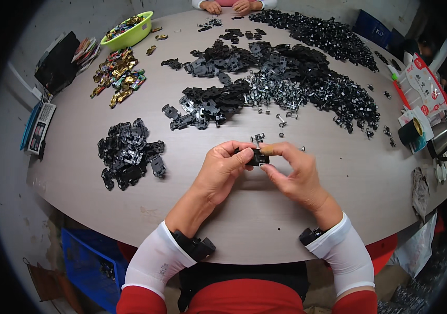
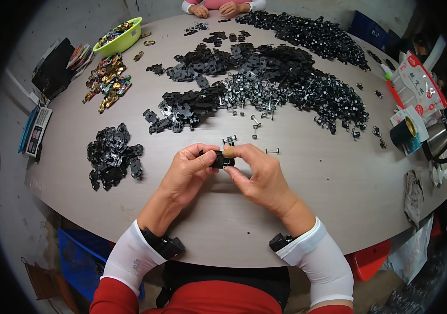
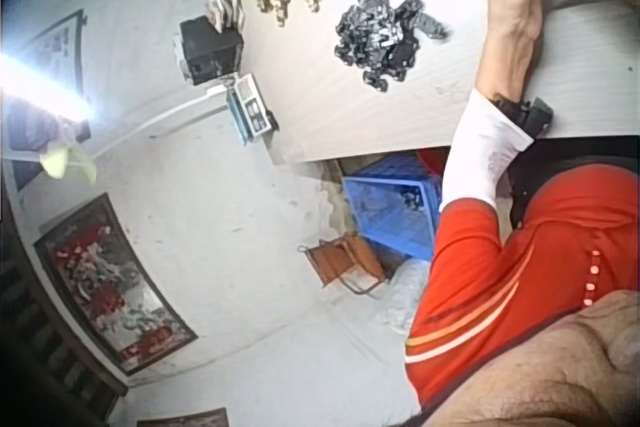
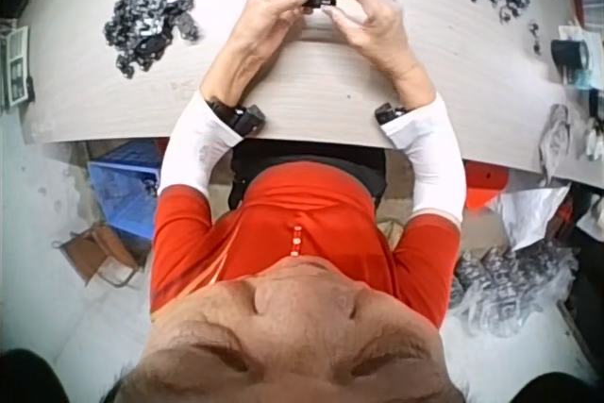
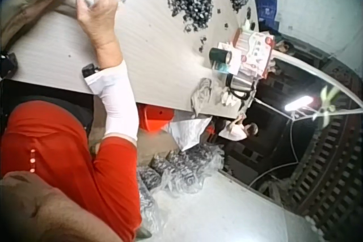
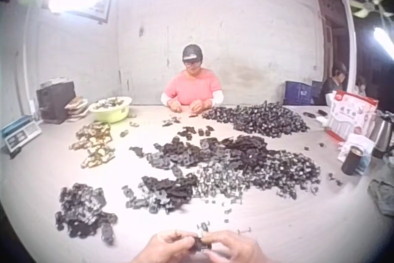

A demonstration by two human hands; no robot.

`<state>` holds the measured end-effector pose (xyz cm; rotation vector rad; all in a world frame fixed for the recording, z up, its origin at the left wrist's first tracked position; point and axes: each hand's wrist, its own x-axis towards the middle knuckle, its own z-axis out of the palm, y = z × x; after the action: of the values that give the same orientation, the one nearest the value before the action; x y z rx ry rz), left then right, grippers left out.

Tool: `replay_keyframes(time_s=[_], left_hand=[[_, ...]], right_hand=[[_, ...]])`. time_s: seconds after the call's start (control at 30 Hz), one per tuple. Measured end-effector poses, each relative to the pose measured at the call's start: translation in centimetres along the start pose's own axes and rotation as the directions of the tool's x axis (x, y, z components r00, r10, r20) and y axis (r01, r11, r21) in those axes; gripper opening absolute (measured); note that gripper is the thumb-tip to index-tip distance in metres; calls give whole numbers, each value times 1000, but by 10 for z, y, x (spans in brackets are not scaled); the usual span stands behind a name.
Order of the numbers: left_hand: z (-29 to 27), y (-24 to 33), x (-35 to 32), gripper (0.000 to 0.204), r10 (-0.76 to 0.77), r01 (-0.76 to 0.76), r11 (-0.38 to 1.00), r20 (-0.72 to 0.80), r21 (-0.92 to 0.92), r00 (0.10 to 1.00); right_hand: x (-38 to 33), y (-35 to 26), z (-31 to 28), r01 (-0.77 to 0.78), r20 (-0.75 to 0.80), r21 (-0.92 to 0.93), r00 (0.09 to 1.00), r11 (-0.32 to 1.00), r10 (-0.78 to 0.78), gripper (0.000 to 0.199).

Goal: The person sits at a table and assembles small black plastic components by hand. They pick up a base piece, insert a small metal pin, and attach a second plastic piece to form a unit. The person repeats this process, placing finished units into a growing pile on the table.

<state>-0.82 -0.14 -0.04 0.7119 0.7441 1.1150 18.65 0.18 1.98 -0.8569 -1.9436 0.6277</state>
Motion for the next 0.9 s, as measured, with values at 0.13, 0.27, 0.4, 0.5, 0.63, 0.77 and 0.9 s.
replay_keyframes(time_s=[0.13, 0.27, 0.4, 0.5, 0.63, 0.77, 0.9], left_hand=[[0, -1, 1, 16, -3, 16, 991, -105, 130, 994], [-1, 7, 2, 21, -36, 40, 999, -142, 26, 989], [-5, 8, 5, 26, -113, 107, 992, -98, -66, 989], [-11, 9, 5, 29, -142, 126, 980, -97, -155, 985], [-3, 11, 5, 34, -165, 136, 957, -98, -256, 981], [-2, 8, 4, 39, -146, 134, 977, -65, -169, 987], [-5, 6, 6, 39, -145, 139, 986, -65, -88, 987]], right_hand=[[2, -2, 5, -19, 65, -69, 998, 997, 23, 25], [7, 14, -26, -292, -85, -7, 953, 956, 290, 19], [-1, 46, -57, -472, -193, -127, 874, 873, 445, 20], [-3, 46, -57, -395, -58, -282, 917, 874, 396, 20], [-1, 40, -54, -381, -24, -325, 918, 866, 395, 18], [-4, 43, -54, -371, -71, -372, 925, 851, 373, 18], [-2, 31, -48, -442, -106, -529, 882, 724, 460, 19]])
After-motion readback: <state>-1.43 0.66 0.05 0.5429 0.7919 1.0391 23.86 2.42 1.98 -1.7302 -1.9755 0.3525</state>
